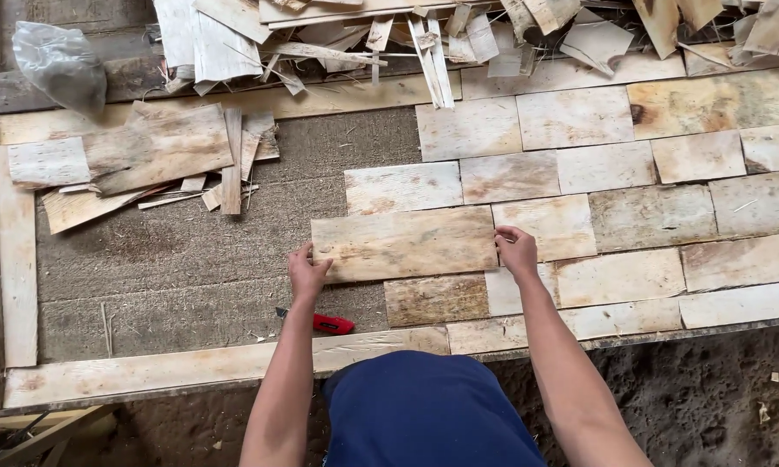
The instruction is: Cutting thin wood pieces with a utility knife and arranging them in a tiled pattern on a surface
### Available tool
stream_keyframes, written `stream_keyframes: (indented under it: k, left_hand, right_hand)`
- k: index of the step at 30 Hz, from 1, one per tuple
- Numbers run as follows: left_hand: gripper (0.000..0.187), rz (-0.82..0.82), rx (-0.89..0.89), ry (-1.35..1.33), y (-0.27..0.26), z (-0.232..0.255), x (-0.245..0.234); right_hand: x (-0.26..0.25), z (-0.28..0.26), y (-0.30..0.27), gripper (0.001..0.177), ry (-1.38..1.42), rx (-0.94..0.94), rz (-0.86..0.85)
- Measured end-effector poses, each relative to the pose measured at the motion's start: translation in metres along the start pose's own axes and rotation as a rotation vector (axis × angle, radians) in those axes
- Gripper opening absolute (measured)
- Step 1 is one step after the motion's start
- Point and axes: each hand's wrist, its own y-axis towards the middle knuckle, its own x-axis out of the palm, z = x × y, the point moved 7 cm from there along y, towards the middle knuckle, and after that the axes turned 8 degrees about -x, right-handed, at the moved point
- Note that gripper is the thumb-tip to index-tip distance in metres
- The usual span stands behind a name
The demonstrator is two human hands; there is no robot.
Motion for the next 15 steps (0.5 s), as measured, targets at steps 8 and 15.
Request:
stream_keyframes:
  k: [8, 15]
  left_hand:
    - [0.067, 0.002, 0.017, 0.006, 0.004, -0.01, 0.012]
    - [0.073, -0.007, 0.003, -0.027, -0.009, -0.003, 0.005]
  right_hand:
    - [-0.002, 0.02, 0.023, 0.026, -0.197, -0.07, 0.041]
    - [-0.009, 0.032, 0.023, 0.021, -0.302, -0.023, 0.074]
